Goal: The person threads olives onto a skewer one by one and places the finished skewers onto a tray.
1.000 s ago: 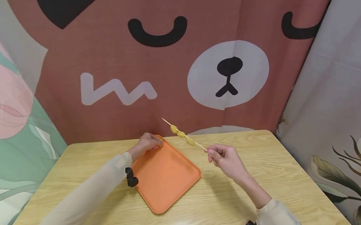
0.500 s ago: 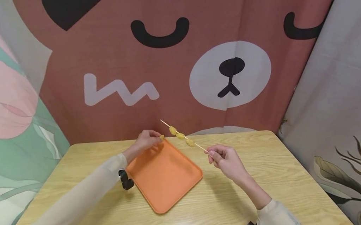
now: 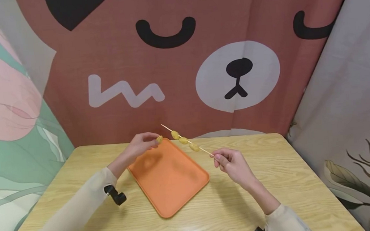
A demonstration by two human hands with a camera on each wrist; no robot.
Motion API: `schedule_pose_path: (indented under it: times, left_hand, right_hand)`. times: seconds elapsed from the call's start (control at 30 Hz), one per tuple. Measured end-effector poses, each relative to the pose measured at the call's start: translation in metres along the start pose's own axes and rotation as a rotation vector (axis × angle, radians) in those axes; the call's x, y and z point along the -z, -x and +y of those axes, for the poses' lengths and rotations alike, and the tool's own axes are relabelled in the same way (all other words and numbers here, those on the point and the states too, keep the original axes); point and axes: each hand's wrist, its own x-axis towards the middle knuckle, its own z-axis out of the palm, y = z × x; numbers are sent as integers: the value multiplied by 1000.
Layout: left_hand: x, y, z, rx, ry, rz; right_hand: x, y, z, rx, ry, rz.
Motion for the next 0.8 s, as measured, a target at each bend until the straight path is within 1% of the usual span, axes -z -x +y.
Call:
schedule_pose_path:
  times: [0.07, 0.13, 0.27, 0.37, 0.53, 0.7, 0.8]
  left_hand:
    - [3, 5, 1, -13, 36, -10]
    - [6, 10, 2, -12, 82, -16]
    - [9, 20, 3, 1, 158, -25]
    - [11, 26, 3, 13, 197, -29]
    - [13, 32, -4, 29, 242, -28]
    - [12, 34, -11, 6, 287, -53]
    - [12, 33, -14, 1, 339, -68]
  right_hand:
    - [0, -1, -1, 5, 3, -4]
    - [-1, -2, -2, 12, 4, -8]
    - [-2, -2, -4, 27, 8, -21]
    - [-2, -2, -5, 32, 8, -33]
    - [-4, -2, -7, 29, 10, -50]
    - [-4, -1, -7, 26, 19, -62]
    - [-4, 1, -6, 21, 22, -66]
